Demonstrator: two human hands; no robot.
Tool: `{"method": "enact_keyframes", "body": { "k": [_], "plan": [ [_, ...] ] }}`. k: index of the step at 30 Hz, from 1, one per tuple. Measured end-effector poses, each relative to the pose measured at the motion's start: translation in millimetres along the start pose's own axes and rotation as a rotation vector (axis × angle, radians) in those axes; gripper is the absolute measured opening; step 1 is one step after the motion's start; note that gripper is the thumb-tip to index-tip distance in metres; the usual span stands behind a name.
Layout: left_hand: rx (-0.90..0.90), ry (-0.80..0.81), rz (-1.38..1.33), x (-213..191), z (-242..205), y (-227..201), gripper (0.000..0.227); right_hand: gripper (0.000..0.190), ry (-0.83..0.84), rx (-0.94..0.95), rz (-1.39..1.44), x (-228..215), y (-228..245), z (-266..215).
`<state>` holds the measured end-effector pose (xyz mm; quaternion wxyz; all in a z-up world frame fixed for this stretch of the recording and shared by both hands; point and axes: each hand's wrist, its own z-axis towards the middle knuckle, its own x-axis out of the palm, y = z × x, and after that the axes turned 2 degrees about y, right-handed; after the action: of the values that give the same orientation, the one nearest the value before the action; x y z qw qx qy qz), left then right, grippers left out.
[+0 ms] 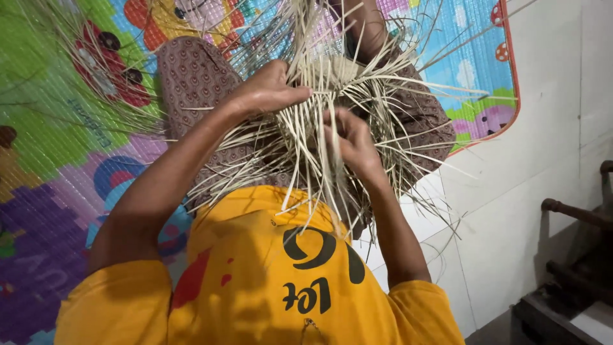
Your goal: Weaving dried straw or grass fibers together to create a basket
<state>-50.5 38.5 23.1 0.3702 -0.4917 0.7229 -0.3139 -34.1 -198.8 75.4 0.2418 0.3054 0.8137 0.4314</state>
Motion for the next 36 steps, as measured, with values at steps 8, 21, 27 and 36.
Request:
{"method": "enact_keyframes", "body": {
  "k": [8,21,27,36],
  "plan": [
    [0.005,-0.058,0.006,6.1,4.2,2.9,0.062,0.048,-0.350,-0.379,-0.826,-4.2,38.3,14.1],
    [-0.028,-0.039,-0.058,0.2,-3.6,5.9,0.045,0.025,-0.215,-0.661,-0.436,-9.0,40.0,41.8],
    [0.129,-0.056,0.003,5.7,-11.7,-2.2,0.040,0.013,-0.098,-0.688,-0.631,-5.0,27.5,58.2],
    [0.096,0.015,-0.079,-5.0,0.3,14.7,0.047,0.008,-0.273,-0.886,-0.729,8.1,-16.9,50.2]
  ]
}}
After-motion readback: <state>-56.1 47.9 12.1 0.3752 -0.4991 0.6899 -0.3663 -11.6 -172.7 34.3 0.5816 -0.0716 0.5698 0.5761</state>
